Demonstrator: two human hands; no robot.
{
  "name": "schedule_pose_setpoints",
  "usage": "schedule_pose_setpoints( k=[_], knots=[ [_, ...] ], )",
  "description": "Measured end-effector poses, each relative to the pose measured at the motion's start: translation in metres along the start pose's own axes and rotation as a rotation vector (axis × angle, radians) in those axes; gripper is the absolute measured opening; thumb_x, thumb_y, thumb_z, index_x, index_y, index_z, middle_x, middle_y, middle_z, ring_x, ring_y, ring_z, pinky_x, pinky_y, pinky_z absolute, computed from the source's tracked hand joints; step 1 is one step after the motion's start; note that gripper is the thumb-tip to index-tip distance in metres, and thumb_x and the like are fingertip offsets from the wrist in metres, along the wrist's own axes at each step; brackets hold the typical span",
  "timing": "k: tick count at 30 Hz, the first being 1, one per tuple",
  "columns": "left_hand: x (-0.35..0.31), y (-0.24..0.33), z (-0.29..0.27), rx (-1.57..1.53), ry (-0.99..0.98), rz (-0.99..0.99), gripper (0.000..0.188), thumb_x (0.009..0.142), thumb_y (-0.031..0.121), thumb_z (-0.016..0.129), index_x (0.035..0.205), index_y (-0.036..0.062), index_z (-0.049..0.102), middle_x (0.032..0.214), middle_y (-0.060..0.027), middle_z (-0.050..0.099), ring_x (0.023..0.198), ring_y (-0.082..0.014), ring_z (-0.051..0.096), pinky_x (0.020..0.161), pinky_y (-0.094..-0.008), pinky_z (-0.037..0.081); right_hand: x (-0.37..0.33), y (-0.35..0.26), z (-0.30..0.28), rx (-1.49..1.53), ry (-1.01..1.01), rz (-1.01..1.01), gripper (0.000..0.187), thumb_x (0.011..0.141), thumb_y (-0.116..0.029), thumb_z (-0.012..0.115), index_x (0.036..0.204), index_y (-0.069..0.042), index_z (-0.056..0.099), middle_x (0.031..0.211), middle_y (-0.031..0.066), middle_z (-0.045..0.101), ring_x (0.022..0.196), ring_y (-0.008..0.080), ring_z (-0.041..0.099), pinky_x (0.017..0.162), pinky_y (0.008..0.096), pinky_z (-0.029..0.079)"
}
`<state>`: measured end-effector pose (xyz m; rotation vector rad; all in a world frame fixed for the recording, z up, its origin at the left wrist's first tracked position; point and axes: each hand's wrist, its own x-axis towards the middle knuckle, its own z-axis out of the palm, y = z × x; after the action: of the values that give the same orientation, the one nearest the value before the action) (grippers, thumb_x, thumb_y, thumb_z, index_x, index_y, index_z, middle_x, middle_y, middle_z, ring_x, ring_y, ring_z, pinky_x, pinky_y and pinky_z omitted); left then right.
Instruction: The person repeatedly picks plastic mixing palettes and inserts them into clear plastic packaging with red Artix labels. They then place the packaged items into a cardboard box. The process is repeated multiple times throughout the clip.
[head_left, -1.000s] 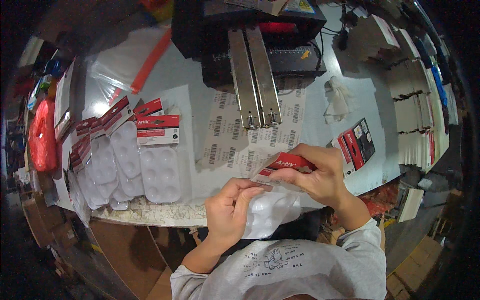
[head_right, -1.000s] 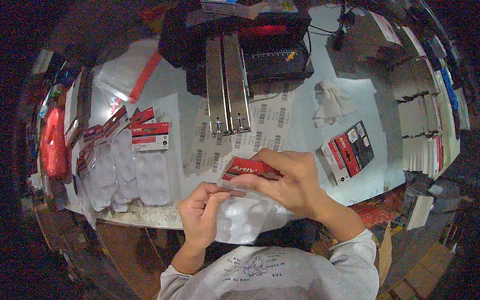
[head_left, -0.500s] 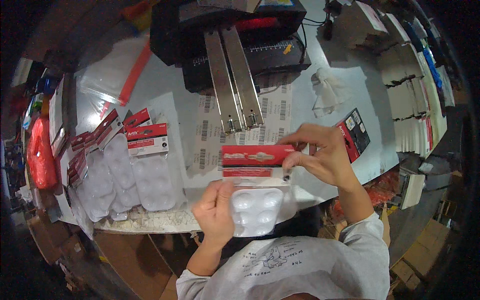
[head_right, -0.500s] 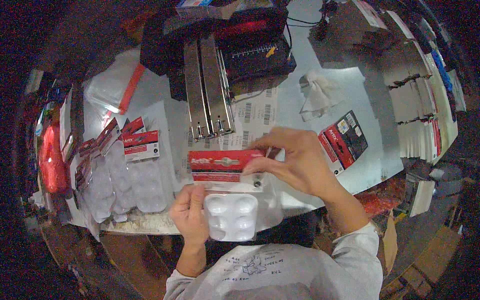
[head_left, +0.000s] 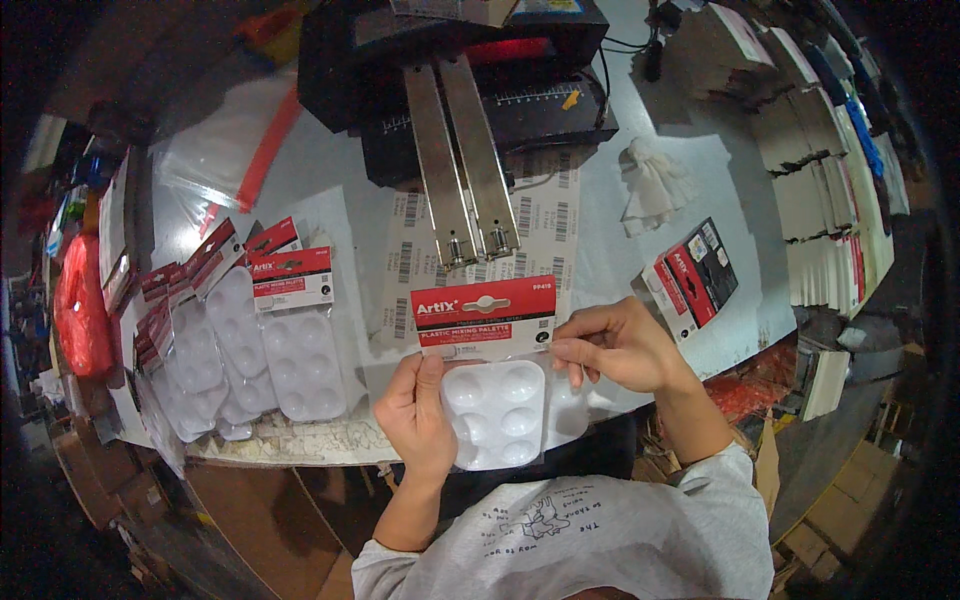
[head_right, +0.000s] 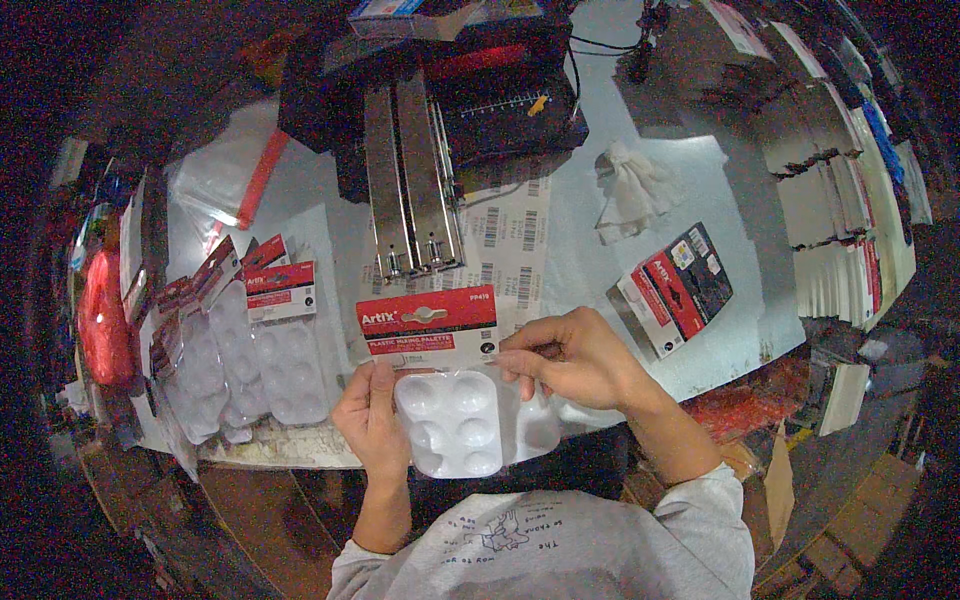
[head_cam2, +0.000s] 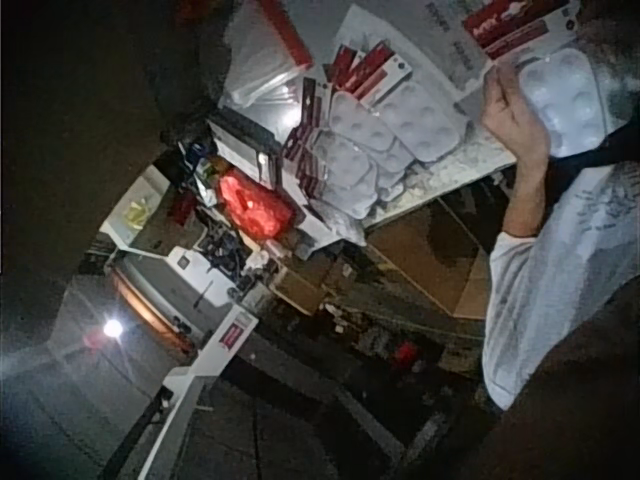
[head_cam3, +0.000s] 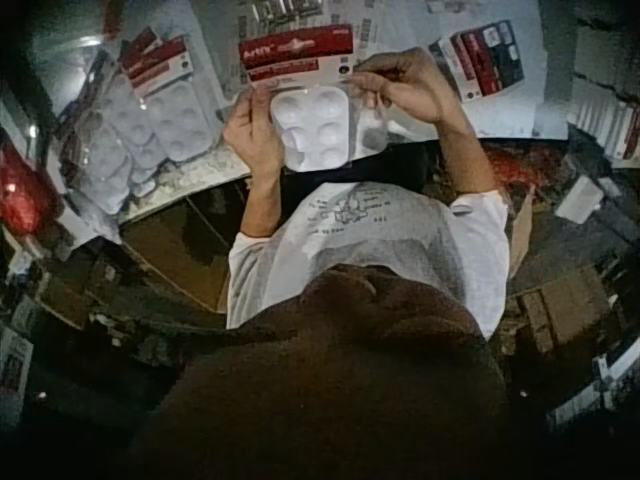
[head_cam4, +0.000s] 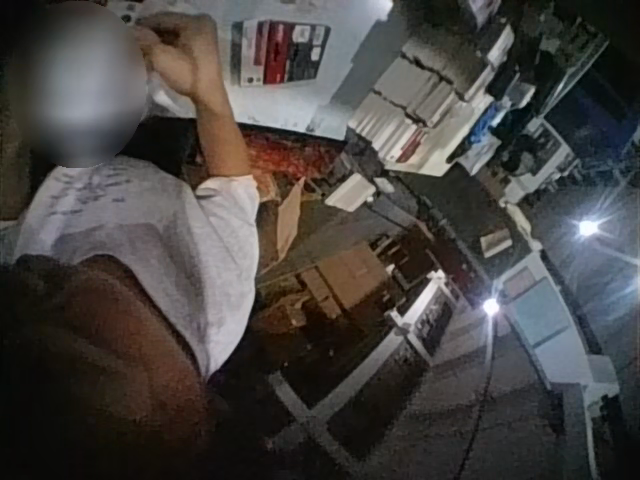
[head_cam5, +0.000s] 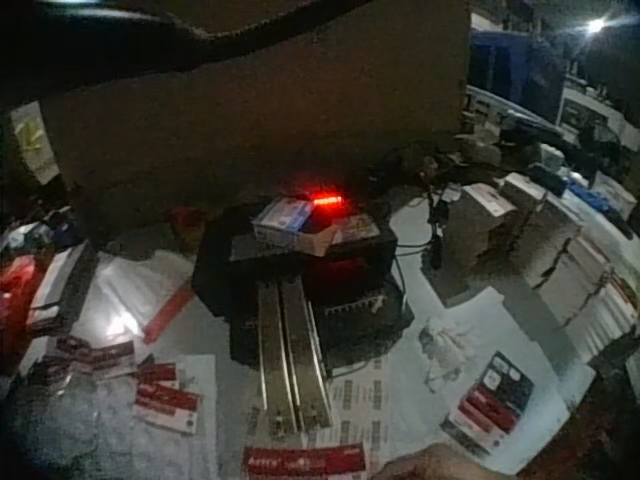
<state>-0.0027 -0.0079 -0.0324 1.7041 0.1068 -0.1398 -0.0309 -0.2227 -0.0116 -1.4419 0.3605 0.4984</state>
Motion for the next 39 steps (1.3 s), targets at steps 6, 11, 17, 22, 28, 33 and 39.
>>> schedule_pose_setpoints(
  k=[6,11,17,22,28,33,39],
  knots=[
    [0.001,0.007,0.003,0.174,-0.032,-0.005,0.025,0.093,0.016,0.047,0.080,-0.0035,0.054,0.064,-0.0020,0.051,0.063,-0.0075,0.044,0.058,-0.0222,0.038,-0.001,0.004,0.001,0.126,-0.055,0.056,0.016,0.084,-0.013,0.060,0.080,0.003,0.063,0.067,0.0048,0.061,0.054,0.0095,0.056,0.048,0.0218,0.043],
    [0.028,-0.008,0.014,0.177,-0.040,0.023,0.024,0.096,0.020,0.041,0.087,-0.0002,0.049,0.072,-0.0037,0.050,0.067,-0.0093,0.045,0.063,-0.0247,0.041,0.031,0.012,0.009,0.351,0.124,-0.030,0.017,0.084,-0.015,0.060,0.079,0.002,0.063,0.066,0.0043,0.060,0.052,0.0096,0.053,0.048,0.0221,0.042],
    [0.043,-0.005,0.025,0.182,-0.011,-0.078,0.023,0.095,0.019,0.041,0.084,-0.0004,0.049,0.070,-0.0042,0.049,0.066,-0.0102,0.044,0.064,-0.0244,0.041,0.040,0.006,0.013,0.369,0.238,-0.069,0.013,0.084,-0.009,0.058,0.080,0.003,0.062,0.065,0.0063,0.057,0.050,0.0104,0.052,0.045,0.0212,0.040],
    [0.064,-0.016,0.027,0.109,-0.007,0.122,0.024,0.095,0.016,0.041,0.081,-0.0014,0.048,0.069,-0.0033,0.048,0.064,-0.0098,0.041,0.061,-0.0241,0.039,0.059,0.011,0.006,0.399,0.241,-0.185,0.013,0.085,-0.006,0.054,0.083,0.005,0.061,0.067,0.0069,0.058,0.050,0.0107,0.052,0.046,0.0215,0.042],
    [0.057,-0.030,0.026,0.032,0.027,0.090,0.022,0.094,0.015,0.042,0.081,-0.0017,0.049,0.069,-0.0032,0.050,0.065,-0.0109,0.042,0.061,-0.0234,0.037,0.052,0.017,0.004,0.052,0.366,-0.255,0.019,0.089,-0.010,0.050,0.083,0.005,0.060,0.067,0.0071,0.058,0.053,0.0122,0.055,0.050,0.0230,0.045],
    [0.072,0.026,-0.038,0.724,0.213,0.077,0.026,0.092,0.015,0.042,0.108,-0.0001,0.056,0.095,-0.0119,0.057,0.090,-0.0216,0.054,0.077,-0.0351,0.042,-0.010,0.012,-0.046,-0.762,1.061,-0.445,0.043,0.077,-0.023,0.065,0.112,-0.001,0.053,0.111,0.0182,0.054,0.105,0.0311,0.050,0.091,0.0373,0.037],
    [0.023,-0.007,-0.027,1.075,-0.026,0.355,0.037,0.078,0.028,0.065,0.100,0.0009,0.052,0.114,-0.0160,0.039,0.105,-0.0339,0.039,0.088,-0.0424,0.034,-0.026,0.081,-0.082,-1.173,1.065,-0.124,0.105,0.058,-0.046,0.076,0.138,-0.002,0.024,0.144,0.0173,0.026,0.134,0.0301,0.022,0.103,0.0487,0.013]
  ],
)
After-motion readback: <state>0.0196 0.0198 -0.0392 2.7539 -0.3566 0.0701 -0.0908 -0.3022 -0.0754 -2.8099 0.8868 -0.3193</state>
